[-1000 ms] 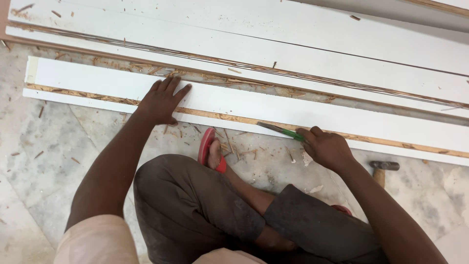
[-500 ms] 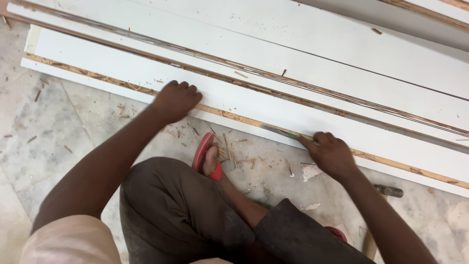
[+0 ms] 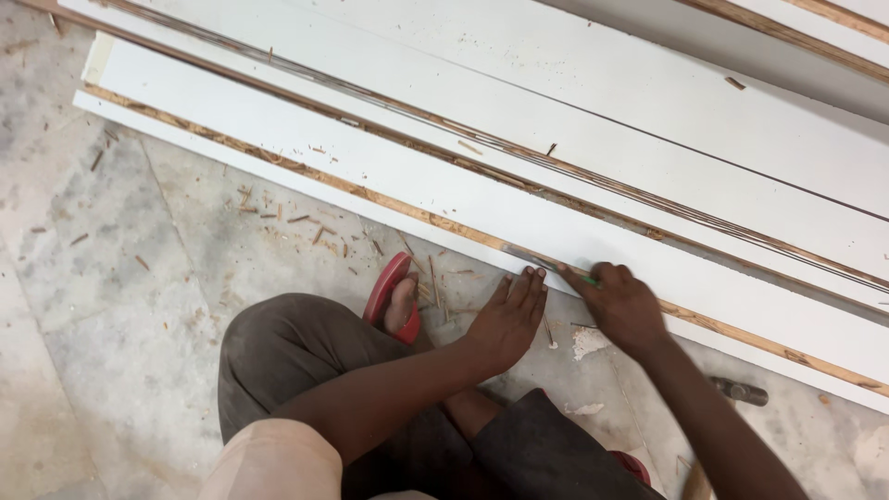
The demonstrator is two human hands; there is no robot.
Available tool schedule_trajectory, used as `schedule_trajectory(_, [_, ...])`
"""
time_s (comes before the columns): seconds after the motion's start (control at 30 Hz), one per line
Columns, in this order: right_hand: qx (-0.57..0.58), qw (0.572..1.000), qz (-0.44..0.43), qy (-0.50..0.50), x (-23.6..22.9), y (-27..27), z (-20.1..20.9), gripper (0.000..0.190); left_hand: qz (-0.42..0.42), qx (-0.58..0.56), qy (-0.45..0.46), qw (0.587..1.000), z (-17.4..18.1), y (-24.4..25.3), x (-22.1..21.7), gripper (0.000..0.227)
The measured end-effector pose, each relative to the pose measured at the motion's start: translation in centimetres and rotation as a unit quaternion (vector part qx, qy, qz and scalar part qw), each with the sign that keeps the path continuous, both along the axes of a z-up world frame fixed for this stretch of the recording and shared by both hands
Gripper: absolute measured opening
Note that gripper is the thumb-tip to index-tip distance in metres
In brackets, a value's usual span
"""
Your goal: The person hammers nails into a white wooden plank using a hammer and a wooden block. They then use a chisel to scrape the surface of the plank, removing wood shavings.
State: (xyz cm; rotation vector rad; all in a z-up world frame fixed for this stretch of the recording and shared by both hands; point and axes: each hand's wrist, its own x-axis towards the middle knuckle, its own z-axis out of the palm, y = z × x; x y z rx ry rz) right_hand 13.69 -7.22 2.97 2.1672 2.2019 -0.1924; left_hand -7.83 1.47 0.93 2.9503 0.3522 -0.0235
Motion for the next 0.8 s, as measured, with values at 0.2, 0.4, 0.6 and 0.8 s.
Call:
schedule_trajectory(0.2, [0.037, 0.999, -0.001, 0.039, -2.0, 2.5, -1.0, 0.062, -0.006, -0.020, -0.007, 1.000, -1.1, 0.1, 0.0, 0.057])
schedule_trajectory(0.4, [-0.013, 1.000, -0.014, -0.019, 0.1, -0.3, 0.1, 0.066, -0.012, -0.058, -0.032, 0.998, -0.9, -0.4, 0.4, 0.059])
schedule_trajectory(0.6, [-0.002, 1.000, -0.022, 0.018, -0.6, 0.2, 0.1, 0.068, -0.011, -0.082, 0.001, 0.997, -0.6, 0.9, -0.2, 0.065])
schedule_trajectory(0.8, [-0.018, 0.999, -0.040, 0.005, 2.6, -3.4, 1.7, 0.060, -0.026, -0.144, 0.066, 0.987, 0.7, 1.7, -0.6, 0.070])
